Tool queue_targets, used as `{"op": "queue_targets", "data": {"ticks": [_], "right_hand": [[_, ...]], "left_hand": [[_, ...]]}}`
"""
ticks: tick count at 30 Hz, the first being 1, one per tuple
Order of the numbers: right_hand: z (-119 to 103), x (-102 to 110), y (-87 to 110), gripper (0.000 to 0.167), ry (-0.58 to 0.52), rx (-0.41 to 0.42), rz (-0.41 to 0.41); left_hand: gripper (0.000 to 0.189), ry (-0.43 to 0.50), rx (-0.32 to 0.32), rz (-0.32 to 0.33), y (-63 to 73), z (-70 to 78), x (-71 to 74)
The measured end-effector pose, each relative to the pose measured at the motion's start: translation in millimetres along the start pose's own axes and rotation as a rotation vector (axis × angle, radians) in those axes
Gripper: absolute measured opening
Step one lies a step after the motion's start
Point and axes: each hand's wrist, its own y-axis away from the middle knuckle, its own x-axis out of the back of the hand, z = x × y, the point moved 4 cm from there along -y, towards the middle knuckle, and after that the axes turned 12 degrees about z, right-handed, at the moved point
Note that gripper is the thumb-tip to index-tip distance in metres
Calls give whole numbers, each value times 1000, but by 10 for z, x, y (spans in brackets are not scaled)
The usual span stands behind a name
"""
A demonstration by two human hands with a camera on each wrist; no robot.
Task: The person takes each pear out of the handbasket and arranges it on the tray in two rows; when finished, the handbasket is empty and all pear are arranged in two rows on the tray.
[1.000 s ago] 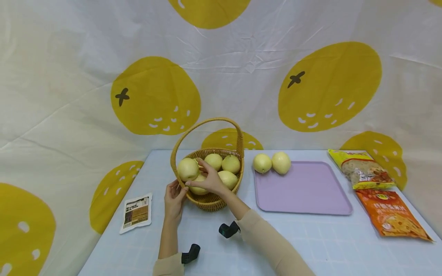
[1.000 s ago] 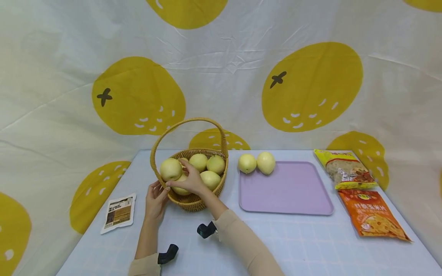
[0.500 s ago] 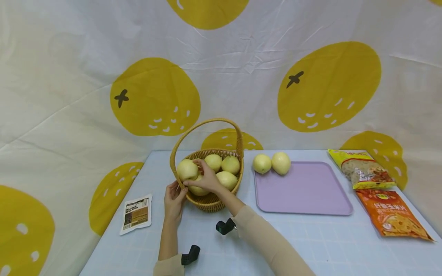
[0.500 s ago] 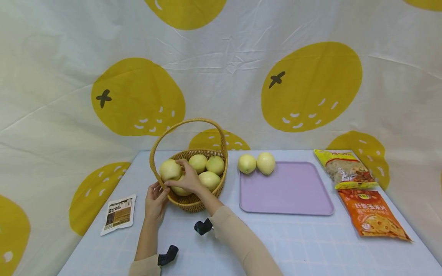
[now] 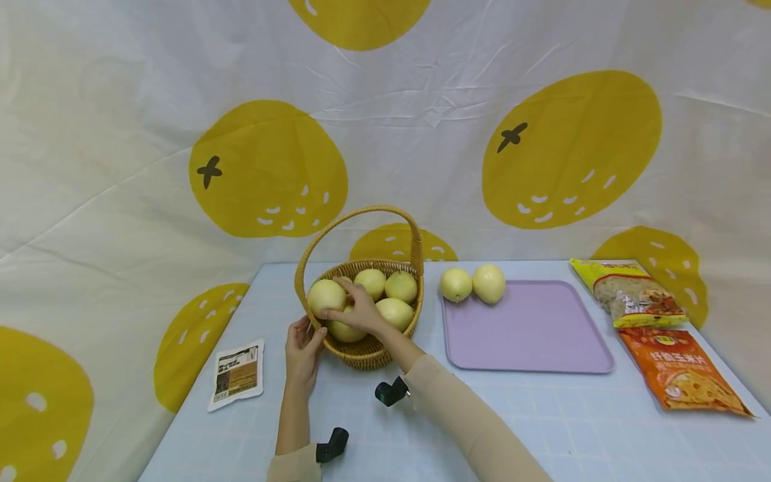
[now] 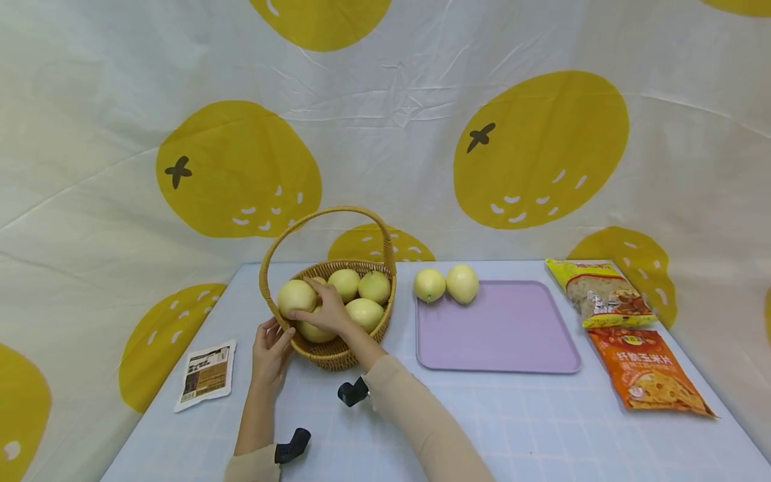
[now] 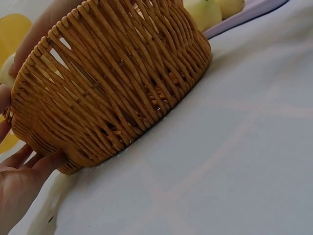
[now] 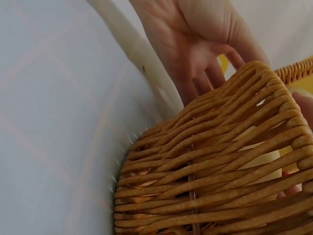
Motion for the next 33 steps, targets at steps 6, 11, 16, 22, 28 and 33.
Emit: {"op": "queue_targets", "data": {"ticks": [6, 11, 16, 22, 28, 33], "right_hand": [[36, -7, 23, 73, -27, -51, 14], [38, 3, 51, 71, -99, -77, 14], [22, 21, 75, 69, -138, -105, 12], [-201, 113, 148, 69, -110, -28, 29], [-477, 262, 269, 65, -166, -29, 85], [-461, 387, 323, 68, -255, -61, 112]], "left_hand": [[39, 4, 12, 7, 4, -2, -3], [39, -7, 13, -2, 5, -1, 6], [42, -13, 5, 1, -7, -12, 6], [44, -17, 7, 2, -2, -15, 7], [44, -5, 13, 11, 10, -27, 15], [44, -10, -1, 11, 1, -18, 15]]}}
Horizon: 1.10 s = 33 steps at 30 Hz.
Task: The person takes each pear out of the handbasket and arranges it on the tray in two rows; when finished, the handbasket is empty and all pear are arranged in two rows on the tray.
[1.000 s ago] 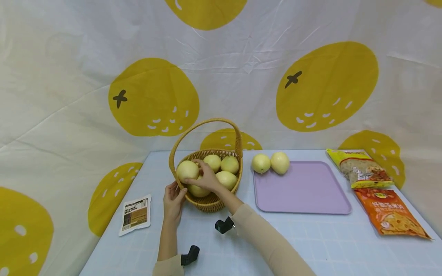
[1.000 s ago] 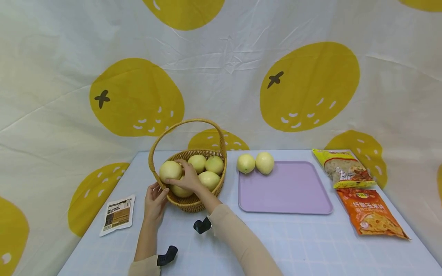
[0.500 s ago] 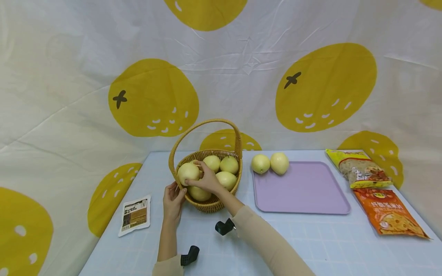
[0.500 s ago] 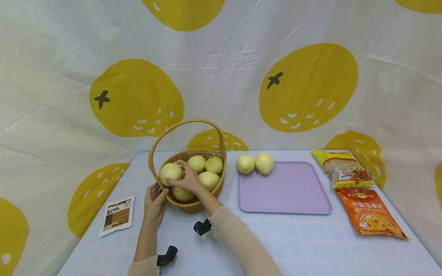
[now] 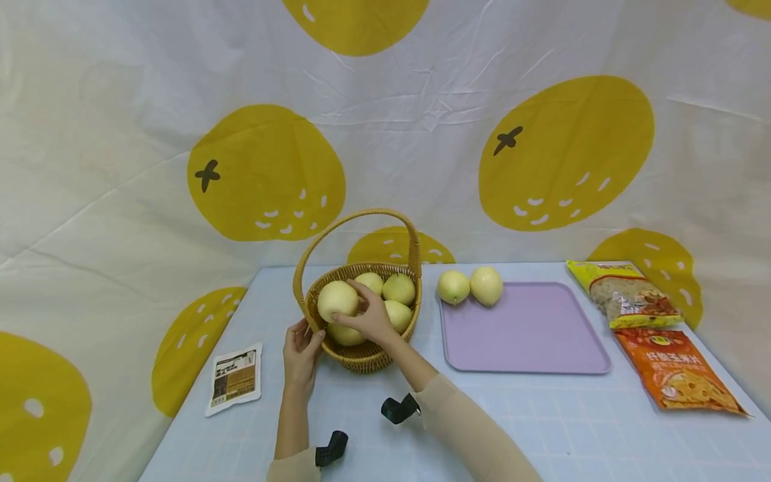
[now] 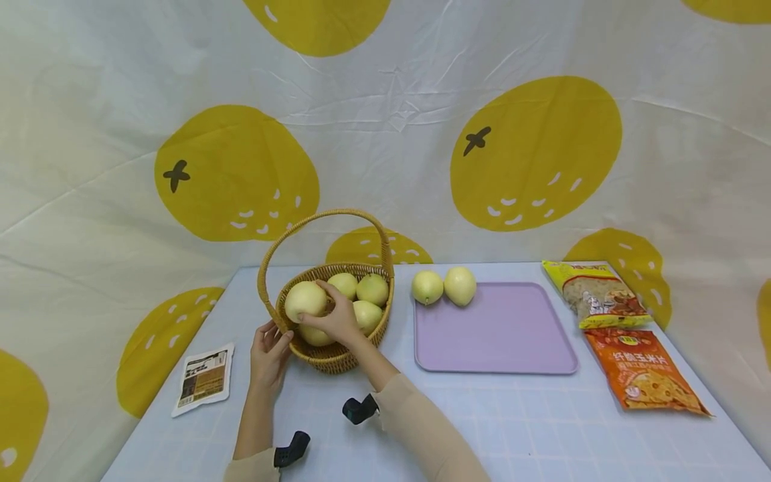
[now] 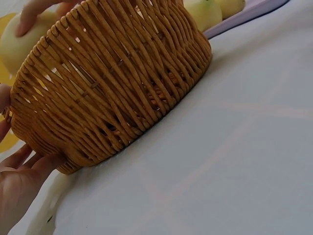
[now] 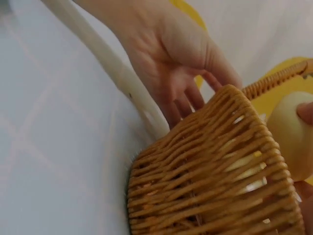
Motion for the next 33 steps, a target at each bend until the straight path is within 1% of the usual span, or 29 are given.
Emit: {"op": "queue_targets", "data": {"ticks": [4, 9, 11, 13, 17, 20, 23, 28, 31, 33], "right_hand": [[1, 141, 39, 72, -63, -25, 7], [-4, 334, 74, 72, -74, -41, 28], [-2, 411, 87, 72, -83, -40, 25], [-6, 488, 102, 71, -93, -27, 16], [124, 639, 124, 71, -123, -21, -7], [240, 749, 135, 73, -144, -11, -7], [252, 867, 157, 72, -153, 33, 5], [212, 1105, 206, 73, -155, 93, 21], [209, 1286, 230, 73, -145, 99, 33], [213, 1422, 238, 75, -142, 86, 52]], "left_hand": [[45, -5, -21, 0, 12, 12, 7], [43, -9, -20, 15, 13, 21, 20], [43, -14, -20, 15, 12, 21, 22], [43, -11, -16, 11, 8, 17, 17], [44, -6, -18, 2, 4, 12, 2], [43, -6, -25, 10, 2, 14, 6], [44, -14, -31, 13, 1, 20, 11], [44, -18, -22, 6, 7, 23, 0], [44, -17, -15, 4, 8, 19, -6], [44, -18, -16, 3, 8, 22, -7]]}}
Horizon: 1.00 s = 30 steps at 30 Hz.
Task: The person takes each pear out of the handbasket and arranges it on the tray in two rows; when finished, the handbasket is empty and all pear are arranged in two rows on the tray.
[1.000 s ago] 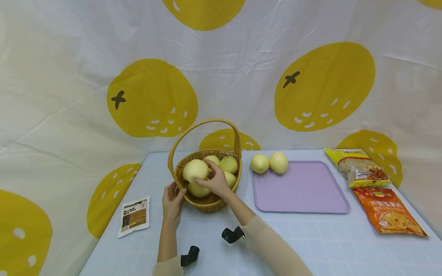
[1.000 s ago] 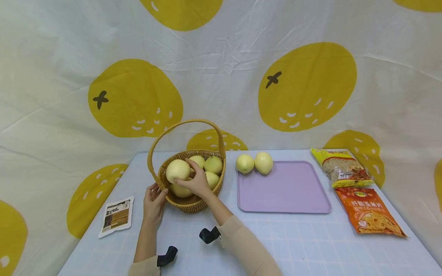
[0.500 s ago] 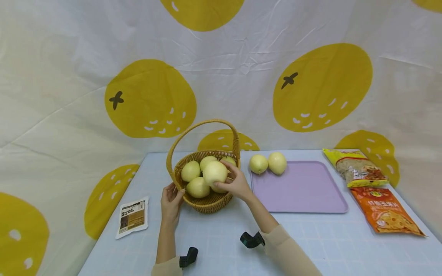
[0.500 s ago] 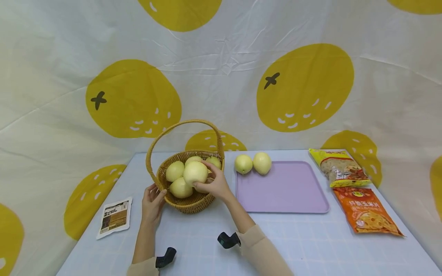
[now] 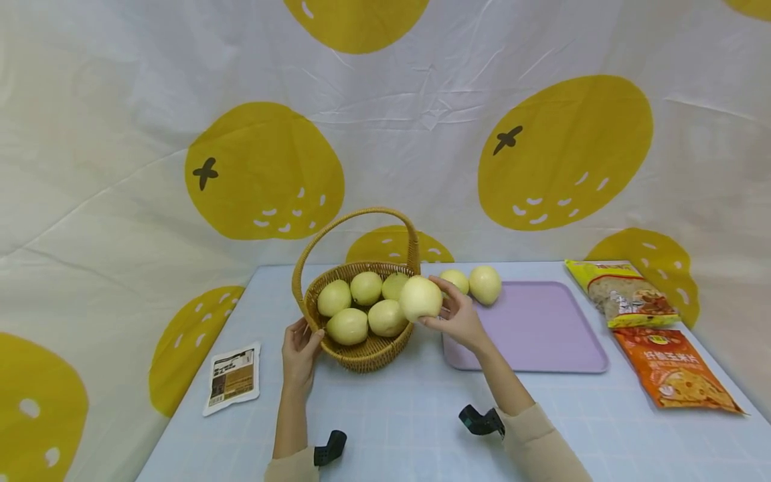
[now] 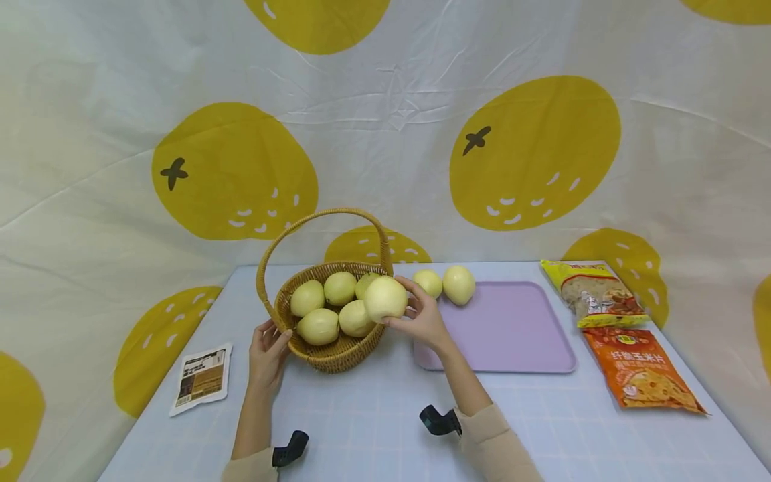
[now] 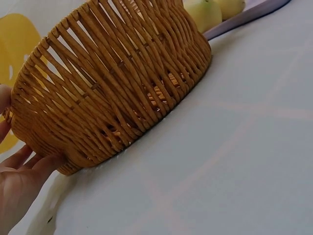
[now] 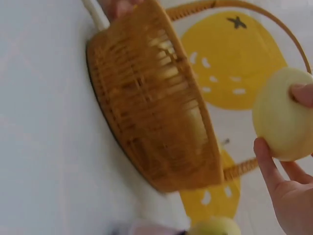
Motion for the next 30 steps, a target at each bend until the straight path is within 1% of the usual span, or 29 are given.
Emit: {"op": "queue_targets", "data": {"ticks": [3, 5, 11, 14, 19, 22, 24, 26, 30], "right_hand": [[-18, 229, 1, 77, 7, -26, 43], [-38, 392, 6, 78, 22, -26, 71], [-66, 872, 13, 78, 80, 22, 121], [-36, 1106, 12, 78, 102, 31, 147], [58, 1506, 20, 76, 182, 23, 199], [120, 1702, 18, 75, 246, -10, 234], [171, 1802, 15, 75, 280, -53, 256], [219, 1883, 14, 75, 329, -98, 275], [314, 1995, 20, 77, 380, -179, 290]], "left_hand": [[44, 2, -5, -1, -2, 5, -4], [44, 2, -9, -3, -7, 10, -8], [43, 10, -2, 1, -17, 6, -8], [42, 13, -6, 2, -12, 10, -9], [42, 14, 6, -1, 1, 16, -9], [42, 11, 16, 4, 4, 13, -11], [42, 7, 14, 6, -1, 14, -13], [43, 3, 9, 4, -6, 12, -10], [43, 1, 3, 3, -9, 8, -4]]}}
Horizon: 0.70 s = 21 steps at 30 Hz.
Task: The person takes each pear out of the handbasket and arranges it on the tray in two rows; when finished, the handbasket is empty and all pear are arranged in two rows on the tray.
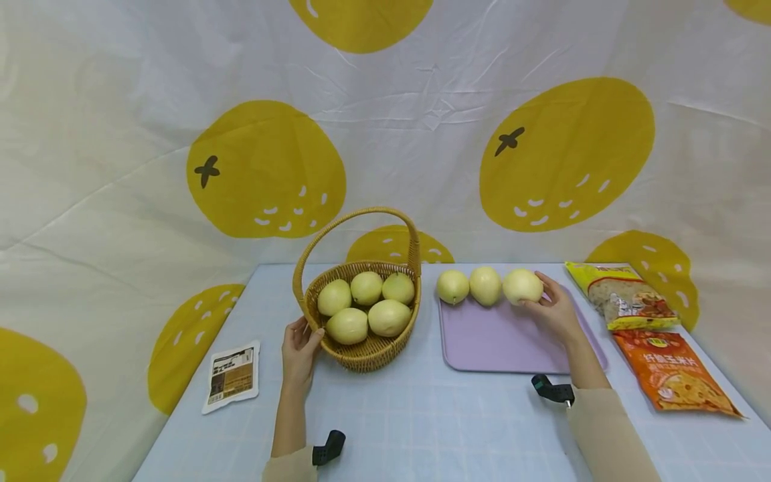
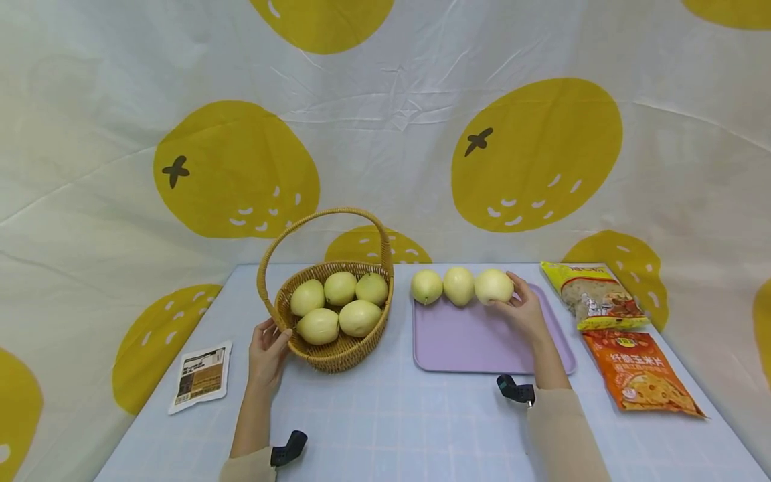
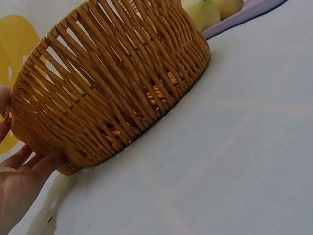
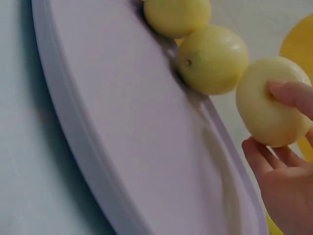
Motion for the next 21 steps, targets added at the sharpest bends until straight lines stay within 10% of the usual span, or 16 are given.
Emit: {"op": "queue_targets", "data": {"ticks": [21], "right_hand": [[315, -6, -165, 79, 5, -6, 12]], "left_hand": [[42, 6, 15, -14, 8, 1, -1]]}}
